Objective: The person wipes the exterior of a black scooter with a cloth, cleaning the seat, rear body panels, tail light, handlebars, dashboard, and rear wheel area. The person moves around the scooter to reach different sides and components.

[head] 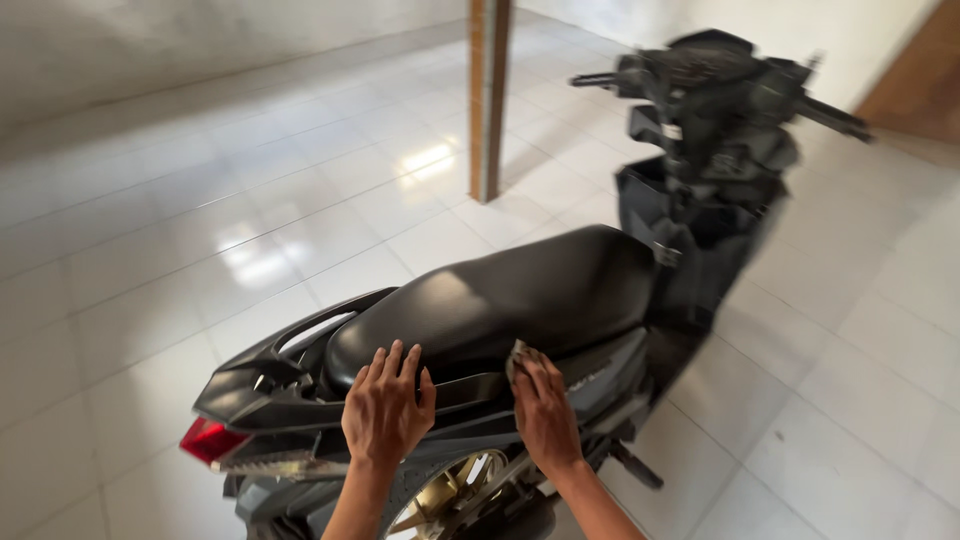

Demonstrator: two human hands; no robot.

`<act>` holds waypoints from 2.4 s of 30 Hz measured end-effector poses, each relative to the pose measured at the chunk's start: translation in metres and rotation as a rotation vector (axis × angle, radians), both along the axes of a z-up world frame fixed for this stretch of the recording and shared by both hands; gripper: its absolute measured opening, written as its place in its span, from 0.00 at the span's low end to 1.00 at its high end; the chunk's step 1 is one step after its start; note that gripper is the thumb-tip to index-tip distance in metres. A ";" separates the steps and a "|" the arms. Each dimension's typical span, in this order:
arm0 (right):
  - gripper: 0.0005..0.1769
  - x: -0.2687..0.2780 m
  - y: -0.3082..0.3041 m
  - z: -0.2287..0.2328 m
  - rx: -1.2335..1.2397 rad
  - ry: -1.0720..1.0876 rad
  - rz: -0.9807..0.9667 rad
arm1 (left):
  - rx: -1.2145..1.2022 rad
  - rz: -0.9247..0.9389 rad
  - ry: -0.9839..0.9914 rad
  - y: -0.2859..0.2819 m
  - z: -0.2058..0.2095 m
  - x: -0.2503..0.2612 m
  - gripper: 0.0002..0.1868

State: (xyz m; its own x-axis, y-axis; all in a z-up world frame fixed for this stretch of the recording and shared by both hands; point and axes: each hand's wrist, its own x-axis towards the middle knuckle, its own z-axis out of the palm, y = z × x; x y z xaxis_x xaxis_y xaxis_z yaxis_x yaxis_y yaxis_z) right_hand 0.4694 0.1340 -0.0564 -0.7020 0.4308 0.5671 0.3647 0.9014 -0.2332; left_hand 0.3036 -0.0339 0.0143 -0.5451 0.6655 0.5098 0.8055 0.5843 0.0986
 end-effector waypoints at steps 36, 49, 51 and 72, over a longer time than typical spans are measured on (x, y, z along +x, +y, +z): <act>0.23 0.023 0.096 -0.045 0.281 0.358 0.623 | 0.567 0.497 0.172 0.122 -0.121 0.142 0.34; 0.24 0.056 0.150 -0.150 0.578 0.653 0.506 | 0.638 0.256 0.403 0.158 -0.262 0.189 0.32; 0.24 0.059 0.155 -0.165 0.584 0.665 0.492 | 0.656 0.208 0.403 0.159 -0.281 0.195 0.34; 0.31 0.045 0.133 -0.182 0.704 0.647 0.500 | 0.698 0.114 0.345 0.134 -0.325 0.209 0.44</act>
State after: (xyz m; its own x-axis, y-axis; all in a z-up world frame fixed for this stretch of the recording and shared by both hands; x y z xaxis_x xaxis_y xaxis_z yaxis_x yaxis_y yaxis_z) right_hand 0.5141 0.2675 -0.2379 -0.1863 -0.3894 0.9020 -0.0880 0.9210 0.3794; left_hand 0.5130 0.0997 -0.3111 -0.3254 0.0789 0.9423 0.7962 0.5605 0.2281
